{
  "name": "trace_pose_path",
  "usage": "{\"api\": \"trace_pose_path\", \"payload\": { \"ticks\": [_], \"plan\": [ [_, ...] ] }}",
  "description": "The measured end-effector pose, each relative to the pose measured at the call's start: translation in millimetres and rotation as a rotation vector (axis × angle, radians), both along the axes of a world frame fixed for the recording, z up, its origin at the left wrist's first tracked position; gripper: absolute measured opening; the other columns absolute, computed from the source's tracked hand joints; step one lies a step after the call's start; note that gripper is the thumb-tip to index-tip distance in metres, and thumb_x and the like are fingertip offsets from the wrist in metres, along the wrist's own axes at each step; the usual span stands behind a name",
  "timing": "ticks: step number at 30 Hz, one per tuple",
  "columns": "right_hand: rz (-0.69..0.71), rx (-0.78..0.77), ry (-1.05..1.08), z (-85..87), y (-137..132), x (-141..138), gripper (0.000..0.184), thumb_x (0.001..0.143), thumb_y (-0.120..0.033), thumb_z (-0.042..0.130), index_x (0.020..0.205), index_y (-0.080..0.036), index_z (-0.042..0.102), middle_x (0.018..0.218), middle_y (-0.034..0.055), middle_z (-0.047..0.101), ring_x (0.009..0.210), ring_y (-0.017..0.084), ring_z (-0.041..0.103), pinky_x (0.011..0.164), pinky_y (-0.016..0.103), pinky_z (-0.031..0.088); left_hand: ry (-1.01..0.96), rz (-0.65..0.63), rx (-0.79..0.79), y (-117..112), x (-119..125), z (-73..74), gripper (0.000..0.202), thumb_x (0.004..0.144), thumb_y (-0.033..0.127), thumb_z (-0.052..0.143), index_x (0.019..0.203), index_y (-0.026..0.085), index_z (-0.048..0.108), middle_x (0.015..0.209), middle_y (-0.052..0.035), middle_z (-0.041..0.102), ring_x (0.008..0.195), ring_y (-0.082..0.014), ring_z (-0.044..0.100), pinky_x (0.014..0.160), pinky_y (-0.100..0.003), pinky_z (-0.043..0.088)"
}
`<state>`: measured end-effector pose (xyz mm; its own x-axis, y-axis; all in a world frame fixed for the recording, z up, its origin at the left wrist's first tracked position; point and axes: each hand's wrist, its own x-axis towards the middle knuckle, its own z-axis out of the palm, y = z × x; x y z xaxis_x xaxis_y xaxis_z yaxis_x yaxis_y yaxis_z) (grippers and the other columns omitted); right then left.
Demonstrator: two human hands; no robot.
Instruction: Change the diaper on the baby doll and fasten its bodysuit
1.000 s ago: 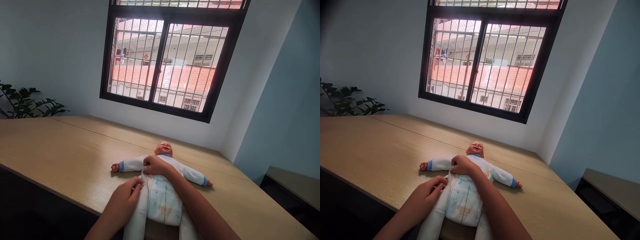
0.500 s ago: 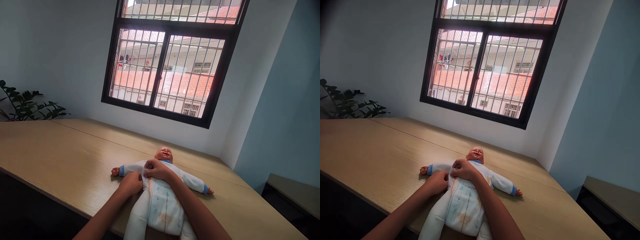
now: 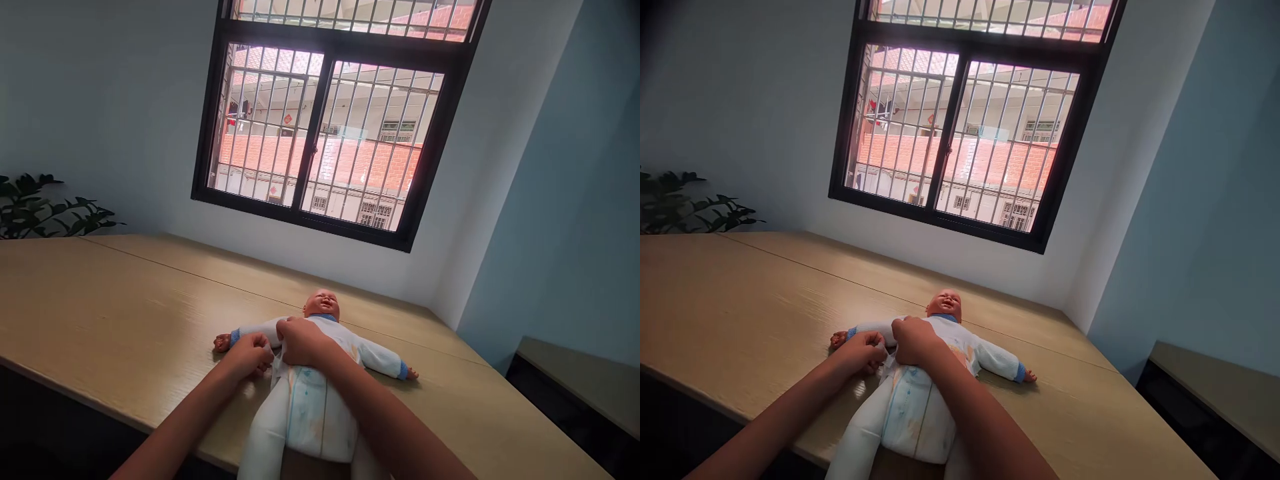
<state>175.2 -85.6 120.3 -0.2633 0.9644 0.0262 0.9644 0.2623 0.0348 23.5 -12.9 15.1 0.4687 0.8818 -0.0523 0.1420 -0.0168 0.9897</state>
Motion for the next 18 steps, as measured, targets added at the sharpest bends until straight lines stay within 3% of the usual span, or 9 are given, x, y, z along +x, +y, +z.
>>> {"api": "trace_pose_path", "payload": {
  "ticks": [3, 6, 9, 12, 18],
  "plan": [
    [0.108, 0.072, -0.157, -0.3, -6, -9, 0.024, 0.079, -0.01, 0.072, 0.101, -0.016, 0.075, 0.107, 0.0121, 0.072, 0.104, 0.029, 0.063, 0.077, 0.031, 0.044, -0.071, 0.006, -0.054, 1, 0, -1.7, 0.024, 0.068, 0.013, 0.07, 0.081, 0.021, 0.051, 0.06, 0.0037, 0.058, 0.05, -0.0112, 0.053, 0.048, -0.02, 0.034],
    [0.193, 0.049, -0.155, -4.7, -7, -5, 0.008, 0.088, -0.018, 0.07, 0.087, -0.019, 0.078, 0.087, 0.0072, 0.073, 0.087, 0.025, 0.063, 0.075, 0.033, 0.043, -0.122, 0.022, -0.086, -1, 1, -0.6, 0.024, 0.065, 0.013, 0.065, 0.085, 0.019, 0.054, 0.059, 0.0023, 0.06, 0.051, -0.0123, 0.056, 0.048, -0.019, 0.035],
    [0.232, 0.07, -0.068, -10.8, -6, 7, 0.019, 0.093, -0.03, 0.071, 0.078, -0.023, 0.079, 0.074, 0.0039, 0.073, 0.075, 0.021, 0.059, 0.068, 0.032, 0.04, -0.155, 0.043, -0.102, -6, -1, 3.3, 0.028, 0.06, 0.015, 0.063, 0.087, 0.019, 0.056, 0.058, 0.0027, 0.06, 0.051, -0.0128, 0.056, 0.048, -0.02, 0.036],
    [0.228, 0.064, -0.071, -14.0, -7, 13, 0.031, 0.094, -0.032, 0.07, 0.065, -0.022, 0.075, 0.067, 0.0045, 0.071, 0.073, 0.021, 0.059, 0.066, 0.033, 0.039, -0.166, 0.062, -0.115, -11, -4, 7.9, 0.034, 0.057, 0.018, 0.063, 0.09, 0.018, 0.057, 0.057, 0.0035, 0.059, 0.052, -0.0131, 0.055, 0.048, -0.021, 0.036],
    [0.182, 0.016, -0.084, -11.8, -9, 8, 0.036, 0.094, -0.035, 0.066, 0.061, -0.021, 0.07, 0.063, 0.0051, 0.064, 0.069, 0.021, 0.057, 0.067, 0.034, 0.037, -0.206, 0.013, -0.084, -19, -1, 13.6, 0.046, 0.057, 0.023, 0.066, 0.101, 0.017, 0.057, 0.066, 0.0029, 0.063, 0.057, -0.0119, 0.054, 0.054, -0.022, 0.037]
  ]
}}
